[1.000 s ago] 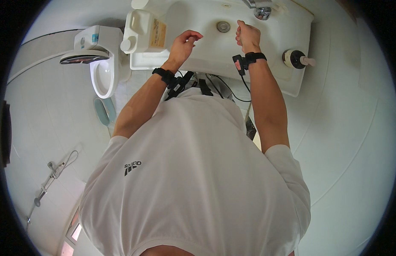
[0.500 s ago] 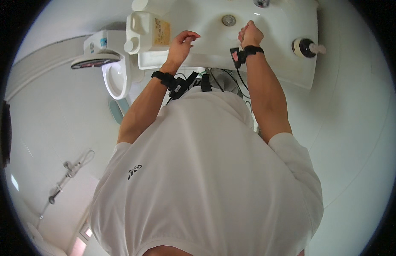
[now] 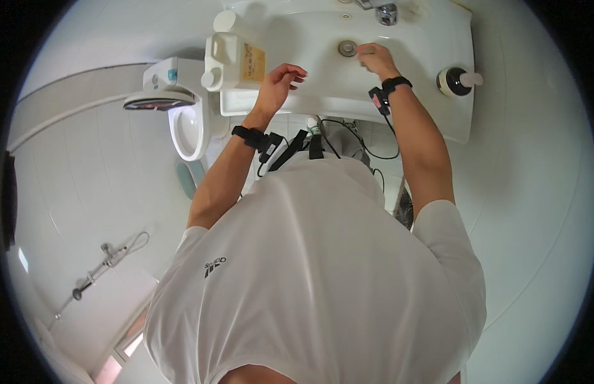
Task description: The person wipes the faucet with a cloth and then wipes the wall and around the shower fixture in a bathroom.
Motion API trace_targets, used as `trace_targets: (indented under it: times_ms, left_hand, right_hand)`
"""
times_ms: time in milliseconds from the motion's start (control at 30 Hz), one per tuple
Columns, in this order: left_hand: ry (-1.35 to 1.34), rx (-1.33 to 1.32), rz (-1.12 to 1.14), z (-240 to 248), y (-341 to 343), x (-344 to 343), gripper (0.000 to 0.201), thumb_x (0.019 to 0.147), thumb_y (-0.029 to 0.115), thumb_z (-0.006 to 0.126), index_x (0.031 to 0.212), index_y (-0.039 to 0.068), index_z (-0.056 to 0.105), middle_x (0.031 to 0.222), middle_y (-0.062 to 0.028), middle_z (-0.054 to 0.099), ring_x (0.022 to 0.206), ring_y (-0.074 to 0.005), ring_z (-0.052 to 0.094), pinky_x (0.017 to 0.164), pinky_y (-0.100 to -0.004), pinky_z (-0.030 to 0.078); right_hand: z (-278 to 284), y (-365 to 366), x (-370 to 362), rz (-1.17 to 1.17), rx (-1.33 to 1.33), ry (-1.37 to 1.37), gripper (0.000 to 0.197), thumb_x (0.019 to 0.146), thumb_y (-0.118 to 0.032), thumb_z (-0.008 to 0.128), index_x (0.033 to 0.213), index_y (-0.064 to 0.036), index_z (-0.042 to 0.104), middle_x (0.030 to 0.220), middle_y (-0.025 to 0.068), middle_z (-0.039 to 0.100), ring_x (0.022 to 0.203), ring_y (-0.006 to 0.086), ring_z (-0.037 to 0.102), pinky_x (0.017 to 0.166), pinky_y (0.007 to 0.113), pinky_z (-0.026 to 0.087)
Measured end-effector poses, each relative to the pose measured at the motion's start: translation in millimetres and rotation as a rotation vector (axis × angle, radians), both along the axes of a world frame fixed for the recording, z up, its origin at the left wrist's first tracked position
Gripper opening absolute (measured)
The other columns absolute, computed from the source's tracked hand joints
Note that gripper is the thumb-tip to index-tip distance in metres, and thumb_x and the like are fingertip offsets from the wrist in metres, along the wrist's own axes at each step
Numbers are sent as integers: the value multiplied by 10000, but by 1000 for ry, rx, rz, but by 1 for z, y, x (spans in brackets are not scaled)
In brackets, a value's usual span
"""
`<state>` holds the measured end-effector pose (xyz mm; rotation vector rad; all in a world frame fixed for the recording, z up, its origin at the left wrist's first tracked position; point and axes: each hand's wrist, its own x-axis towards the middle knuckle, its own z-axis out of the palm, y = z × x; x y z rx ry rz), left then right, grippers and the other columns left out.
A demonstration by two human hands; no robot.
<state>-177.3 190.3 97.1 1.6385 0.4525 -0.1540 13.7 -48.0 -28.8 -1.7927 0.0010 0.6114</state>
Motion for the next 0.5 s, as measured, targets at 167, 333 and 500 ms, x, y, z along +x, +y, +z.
trace_targets:
  times_ms: [167,333,500]
  left_hand:
    - [-8,-75,106,12,-6,-35,234,999,58,440,1018,51,673,954,-16,695,896,-128,644,819,-282,498]
    - [-107,-30,161,4,7,-88,226,999,41,427,1026,44,652,943,-17,680,888,-133,633,813,-289,491]
    - [-62,-80,283,18,21,-160,221,1003,67,440,1040,73,657,959,-12,688,893,-130,643,815,-292,492]
  right_hand:
    - [-25,-21,4,220,-133,-70,147,784,-134,724,923,-85,724,816,66,717,679,170,671,620,307,530]
    - [-28,-19,-2,306,-169,98,233,851,-74,666,1083,-54,654,901,66,686,828,210,681,644,357,556]
    - [-10,-9,-16,-303,346,508,565,767,42,654,1316,5,526,840,89,616,661,199,600,562,333,491]
